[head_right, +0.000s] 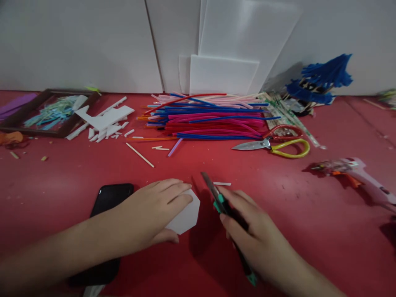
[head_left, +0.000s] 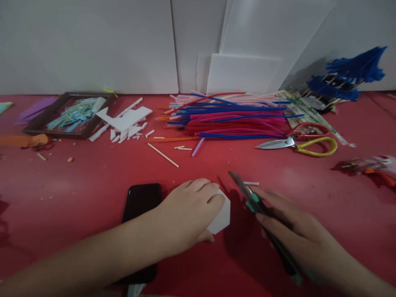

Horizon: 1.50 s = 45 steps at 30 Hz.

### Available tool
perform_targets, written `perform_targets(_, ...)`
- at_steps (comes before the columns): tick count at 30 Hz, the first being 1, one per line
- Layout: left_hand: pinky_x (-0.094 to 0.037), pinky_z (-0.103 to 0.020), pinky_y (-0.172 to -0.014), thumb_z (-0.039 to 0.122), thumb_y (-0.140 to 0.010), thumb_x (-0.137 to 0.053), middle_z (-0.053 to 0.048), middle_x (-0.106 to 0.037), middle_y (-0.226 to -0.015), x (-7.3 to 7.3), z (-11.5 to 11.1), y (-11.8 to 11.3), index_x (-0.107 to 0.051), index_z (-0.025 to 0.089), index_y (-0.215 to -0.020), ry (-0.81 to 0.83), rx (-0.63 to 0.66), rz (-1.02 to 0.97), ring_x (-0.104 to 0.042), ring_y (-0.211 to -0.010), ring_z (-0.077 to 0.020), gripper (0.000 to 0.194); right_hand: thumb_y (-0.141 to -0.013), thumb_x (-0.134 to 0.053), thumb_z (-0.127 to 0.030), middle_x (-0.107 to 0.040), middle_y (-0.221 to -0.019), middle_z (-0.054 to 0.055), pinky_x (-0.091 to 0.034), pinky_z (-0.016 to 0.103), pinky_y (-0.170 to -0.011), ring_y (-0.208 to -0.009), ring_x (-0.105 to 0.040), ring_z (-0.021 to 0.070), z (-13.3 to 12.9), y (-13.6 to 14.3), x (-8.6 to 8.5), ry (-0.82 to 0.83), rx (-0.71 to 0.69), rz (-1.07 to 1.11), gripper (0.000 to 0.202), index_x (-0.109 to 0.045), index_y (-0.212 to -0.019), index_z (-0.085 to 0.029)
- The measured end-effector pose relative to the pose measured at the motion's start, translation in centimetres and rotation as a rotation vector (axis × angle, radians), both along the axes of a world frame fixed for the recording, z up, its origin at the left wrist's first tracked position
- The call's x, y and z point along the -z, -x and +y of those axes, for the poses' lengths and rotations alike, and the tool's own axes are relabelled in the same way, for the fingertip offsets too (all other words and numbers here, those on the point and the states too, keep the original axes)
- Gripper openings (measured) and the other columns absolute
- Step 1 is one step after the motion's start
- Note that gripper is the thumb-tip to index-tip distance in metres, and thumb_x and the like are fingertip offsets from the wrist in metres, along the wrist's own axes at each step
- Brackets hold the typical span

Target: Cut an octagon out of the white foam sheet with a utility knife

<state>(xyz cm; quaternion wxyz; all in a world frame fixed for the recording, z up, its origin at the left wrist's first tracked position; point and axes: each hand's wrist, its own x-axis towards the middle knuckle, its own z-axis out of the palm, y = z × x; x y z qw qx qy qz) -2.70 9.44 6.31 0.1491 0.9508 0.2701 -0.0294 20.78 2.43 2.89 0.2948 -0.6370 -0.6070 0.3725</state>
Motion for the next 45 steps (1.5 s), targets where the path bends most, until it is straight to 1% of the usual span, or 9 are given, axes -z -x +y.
perform_targets(2, -0.051, -0.046, -0.105, 0.035, -0.063, -0.098, -0.019, -0.061, -0.141, 0.2, 0.2, 0.7, -0.063, 0.012, -0.123, -0.004, 0.029, -0.082, -0.058, -0.131, -0.0337, 0.073, -0.093, -0.052, -0.029, -0.076, -0.109, 0.012, -0.064, 0.037, -0.079, -0.094, -0.076, 0.025, -0.9, 0.2, 0.0, -0.136, -0.102, -0.148, 0.039, -0.071, -0.127, -0.024)
perform_targets(5, -0.053, -0.046, -0.104, 0.033, -0.067, -0.096, -0.018, -0.063, -0.139, 0.6, 0.1, 1.3, -0.066, 0.012, -0.121, -0.021, 0.03, -0.109, -0.06, -0.129, -0.034, 0.066, -0.097, -0.046, -0.021, -0.074, -0.12, 0.014, -0.064, 0.034, -0.081, -0.104, -0.075, 0.0241, -2.1, 0.4, 0.0, -0.191, -0.193, -0.276, 0.049, -0.059, -0.145, -0.023)
perform_targets(8, -0.054, -0.044, -0.101, 0.031, -0.071, -0.093, -0.014, -0.069, -0.131, 0.7, 0.1, 1.3, -0.066, 0.012, -0.122, -0.015, 0.045, -0.102, -0.065, -0.121, -0.0313, 0.061, -0.097, -0.043, -0.017, -0.074, -0.117, 0.014, -0.065, 0.03, -0.077, -0.099, -0.076, 0.0217, -2.6, 0.6, 0.0, -0.197, -0.247, -0.339, 0.052, -0.056, -0.147, -0.022)
perform_targets(12, -0.052, -0.044, -0.102, 0.033, -0.074, -0.091, -0.014, -0.067, -0.135, 0.5, 0.2, 1.2, -0.064, 0.012, -0.125, -0.038, 0.055, -0.106, -0.064, -0.124, -0.0315, 0.061, -0.094, -0.041, -0.013, -0.073, -0.107, 0.012, -0.065, 0.027, -0.072, -0.086, -0.077, 0.0187, -2.4, 0.8, 0.0, -0.233, -0.265, -0.358, 0.052, -0.06, -0.142, -0.019)
perform_targets(19, -0.052, -0.04, -0.098, 0.032, -0.07, -0.094, -0.013, -0.07, -0.13, 0.3, 0.4, 1.1, -0.065, 0.011, -0.124, -0.024, 0.058, -0.108, -0.067, -0.117, -0.0296, 0.064, -0.094, -0.043, -0.011, -0.073, -0.107, 0.011, -0.064, 0.027, -0.075, -0.089, -0.076, 0.0186, -2.2, 0.9, -0.1, -0.234, -0.286, -0.36, 0.054, -0.06, -0.144, -0.02)
perform_targets(26, -0.048, -0.044, -0.101, 0.036, -0.074, -0.092, -0.013, -0.068, -0.135, 0.8, 0.8, 1.2, -0.064, 0.011, -0.126, -0.034, 0.101, -0.122, -0.064, -0.123, -0.0301, 0.065, -0.095, -0.044, -0.012, -0.073, -0.116, 0.012, -0.064, 0.029, -0.08, -0.098, -0.076, 0.0206, -2.2, 0.8, 0.2, -0.231, -0.319, -0.377, 0.056, -0.055, -0.149, -0.022)
perform_targets(31, -0.044, -0.048, -0.107, 0.037, -0.077, -0.09, -0.012, -0.07, -0.131, 0.8, 0.7, 1.0, -0.065, 0.012, -0.122, -0.036, 0.111, -0.089, -0.062, -0.126, -0.0306, 0.058, -0.094, -0.041, -0.011, -0.074, -0.108, 0.012, -0.064, 0.028, -0.073, -0.091, -0.077, 0.02, -1.7, 1.1, 0.0, -0.273, -0.312, -0.368, 0.054, -0.06, -0.144, -0.021)
perform_targets(39, -0.05, -0.043, -0.099, 0.032, -0.084, -0.084, -0.011, -0.071, -0.129, 0.6, 0.3, 0.8, -0.066, 0.011, -0.121, -0.015, 0.11, -0.047, -0.064, -0.121, -0.0297, 0.046, -0.095, -0.042, -0.011, -0.072, -0.101, 0.01, -0.062, 0.023, -0.072, -0.084, -0.075, 0.0161, -1.6, 1.2, -0.1, -0.3, -0.304, -0.352, 0.048, -0.063, -0.138, -0.019)
perform_targets(45, -0.05, -0.046, -0.102, 0.031, -0.083, -0.084, -0.01, -0.07, -0.13, 0.6, 0.3, 0.8, -0.065, 0.011, -0.121, 0.02, 0.09, -0.047, -0.063, -0.122, -0.0302, 0.047, -0.094, -0.042, -0.01, -0.072, -0.101, 0.01, -0.063, 0.025, -0.071, -0.083, -0.076, 0.017, -1.7, 1.3, -0.1, -0.296, -0.304, -0.346, 0.049, -0.062, -0.138, -0.019)
